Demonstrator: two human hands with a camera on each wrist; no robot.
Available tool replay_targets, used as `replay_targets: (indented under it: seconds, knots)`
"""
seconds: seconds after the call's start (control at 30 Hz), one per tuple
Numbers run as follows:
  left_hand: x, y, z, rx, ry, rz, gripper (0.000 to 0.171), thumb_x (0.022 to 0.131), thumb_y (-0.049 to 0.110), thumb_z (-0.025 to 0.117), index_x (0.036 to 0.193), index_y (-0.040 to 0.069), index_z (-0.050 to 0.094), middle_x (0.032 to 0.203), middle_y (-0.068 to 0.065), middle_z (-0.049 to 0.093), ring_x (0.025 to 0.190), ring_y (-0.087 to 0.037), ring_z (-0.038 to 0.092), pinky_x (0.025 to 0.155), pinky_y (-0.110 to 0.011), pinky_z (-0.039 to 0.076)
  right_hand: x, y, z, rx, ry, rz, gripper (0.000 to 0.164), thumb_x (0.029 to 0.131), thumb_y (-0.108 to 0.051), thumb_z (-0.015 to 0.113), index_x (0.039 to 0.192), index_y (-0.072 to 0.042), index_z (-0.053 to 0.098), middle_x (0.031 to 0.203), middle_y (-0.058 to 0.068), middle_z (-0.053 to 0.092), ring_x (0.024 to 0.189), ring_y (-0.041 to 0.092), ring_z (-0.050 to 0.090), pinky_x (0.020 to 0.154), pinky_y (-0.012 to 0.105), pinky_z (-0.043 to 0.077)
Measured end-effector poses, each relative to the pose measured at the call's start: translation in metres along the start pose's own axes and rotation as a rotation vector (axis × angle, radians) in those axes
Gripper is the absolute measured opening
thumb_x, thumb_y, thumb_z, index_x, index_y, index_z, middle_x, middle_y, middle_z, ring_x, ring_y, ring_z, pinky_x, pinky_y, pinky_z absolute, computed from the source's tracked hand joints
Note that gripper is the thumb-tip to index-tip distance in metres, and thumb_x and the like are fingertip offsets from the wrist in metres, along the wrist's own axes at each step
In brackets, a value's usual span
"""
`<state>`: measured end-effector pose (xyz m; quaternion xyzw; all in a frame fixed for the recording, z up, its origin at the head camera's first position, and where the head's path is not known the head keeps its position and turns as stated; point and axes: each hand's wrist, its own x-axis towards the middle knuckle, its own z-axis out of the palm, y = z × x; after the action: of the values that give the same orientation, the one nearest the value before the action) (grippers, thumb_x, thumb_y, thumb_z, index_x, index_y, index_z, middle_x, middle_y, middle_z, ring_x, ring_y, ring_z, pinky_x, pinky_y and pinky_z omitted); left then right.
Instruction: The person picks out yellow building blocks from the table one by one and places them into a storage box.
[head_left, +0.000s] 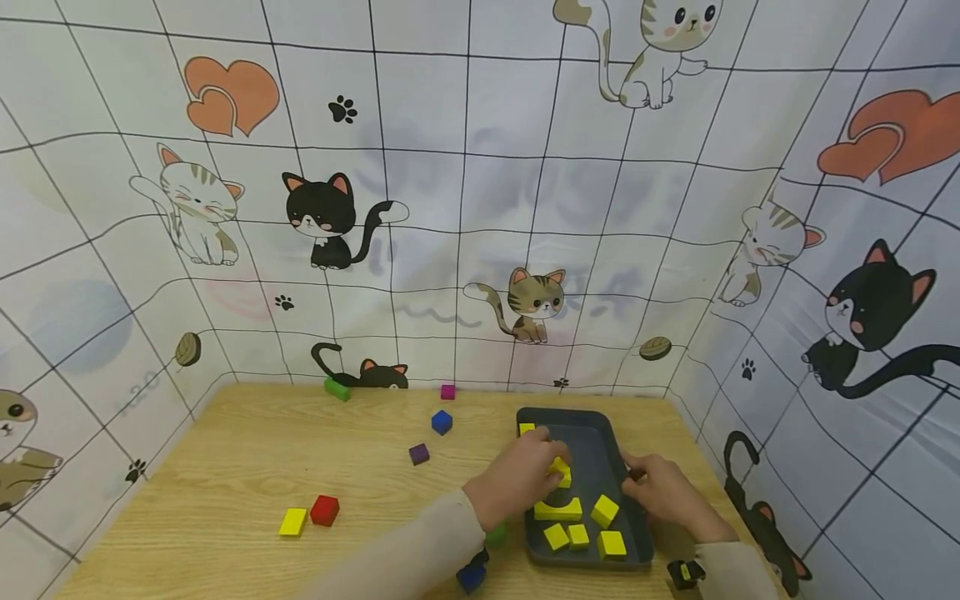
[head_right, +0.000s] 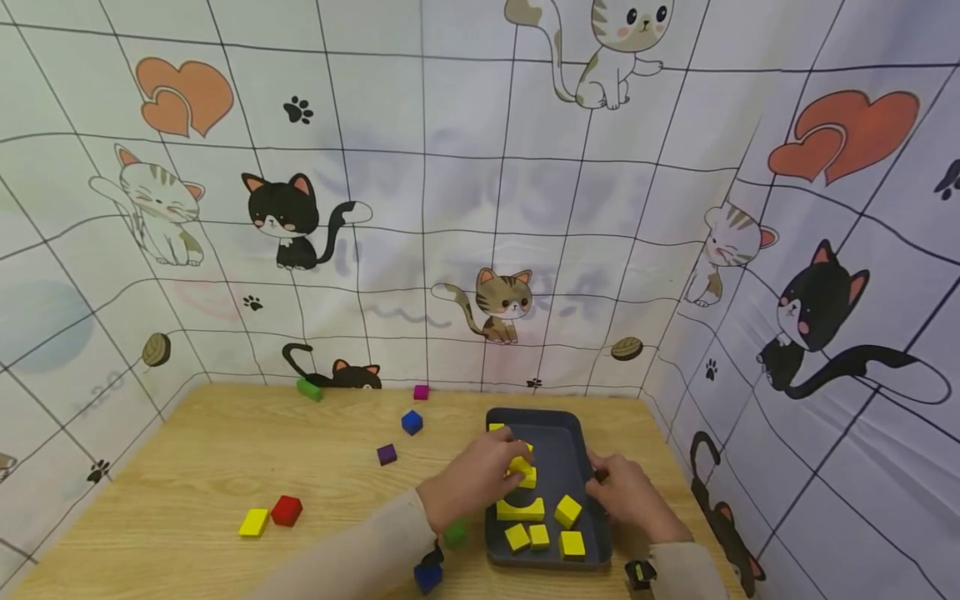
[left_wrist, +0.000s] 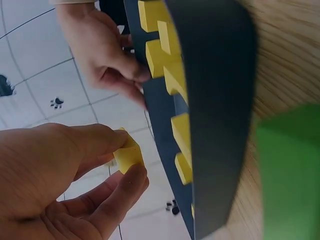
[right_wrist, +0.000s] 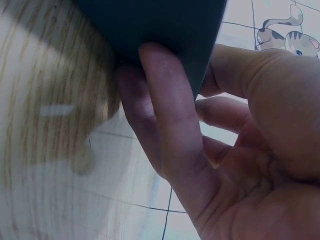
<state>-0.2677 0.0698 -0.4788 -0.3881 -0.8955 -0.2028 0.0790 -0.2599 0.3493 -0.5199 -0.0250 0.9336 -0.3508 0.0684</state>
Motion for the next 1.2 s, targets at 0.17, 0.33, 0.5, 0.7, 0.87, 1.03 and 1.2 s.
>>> replay_targets:
  seconds: [0.17,0.33,0.5,0.7,0.87,1.03,1.2]
  knots:
    - [0.021,0.013,0.013,-0.003,-0.064,0.003,0.025,0.091,0.021,0.076,0.116,0.022,0.072,0.106,0.008,0.058,0.088,-0.001,0.053,0.073,-0.009,0.047,0.001,0.000,-0.002,0.013,-0.014,-0.016,0.058,0.092,-0.005,0.066,0.147,-0.003,0.047,0.099,0.009,0.068,0.052,0.024,0.060,0.047,0.036,0.053]
    - [0.035,0.020,0.030,-0.007,-0.091,0.030,0.025,0.091,0.017,0.077,0.116,0.019,0.072,0.106,0.009,0.060,0.091,-0.001,0.054,0.074,-0.009,0.047,0.002,-0.001,-0.004,0.009,-0.012,-0.014,0.059,0.092,-0.006,0.066,0.147,-0.004,0.047,0.098,0.009,0.068,0.054,0.024,0.060,0.047,0.036,0.053]
    - [0.041,0.026,0.043,0.042,-0.132,0.041,0.026,0.092,0.015,0.075,0.118,0.020,0.072,0.106,0.008,0.059,0.093,-0.001,0.054,0.072,-0.008,0.046,0.002,-0.001,-0.006,-0.009,0.002,-0.009,0.059,0.091,-0.006,0.066,0.147,-0.005,0.048,0.098,0.009,0.068,0.049,0.025,0.057,0.047,0.036,0.052]
    - [0.038,0.029,0.046,0.061,-0.162,0.009,0.029,0.093,0.017,0.074,0.121,0.023,0.070,0.109,0.007,0.059,0.095,-0.001,0.055,0.074,-0.010,0.047,0.001,0.001,-0.006,-0.004,-0.005,0.015,0.059,0.091,-0.005,0.066,0.147,-0.005,0.048,0.099,0.010,0.068,0.052,0.024,0.058,0.048,0.036,0.053]
    - [0.032,0.027,0.042,0.020,-0.158,-0.003,0.029,0.093,0.019,0.075,0.121,0.022,0.070,0.108,0.008,0.057,0.092,0.000,0.053,0.073,-0.009,0.047,0.001,0.000,-0.005,0.005,-0.008,0.021,0.059,0.090,-0.005,0.065,0.146,-0.003,0.048,0.098,0.010,0.068,0.058,0.022,0.062,0.049,0.036,0.054]
    - [0.025,0.022,0.038,-0.006,-0.127,0.025,0.028,0.093,0.022,0.075,0.121,0.022,0.070,0.110,0.010,0.057,0.092,0.001,0.051,0.075,-0.008,0.046,0.001,-0.001,-0.004,0.006,-0.007,0.013,0.059,0.089,-0.005,0.065,0.146,-0.002,0.048,0.096,0.010,0.068,0.061,0.021,0.063,0.049,0.036,0.054]
    - [0.014,0.018,0.028,0.017,-0.070,0.076,0.027,0.092,0.021,0.075,0.118,0.022,0.070,0.109,0.011,0.060,0.092,0.000,0.051,0.076,-0.008,0.046,0.001,0.001,-0.002,0.010,-0.012,0.007,0.058,0.091,-0.006,0.065,0.146,-0.003,0.048,0.095,0.009,0.068,0.054,0.024,0.059,0.048,0.036,0.053]
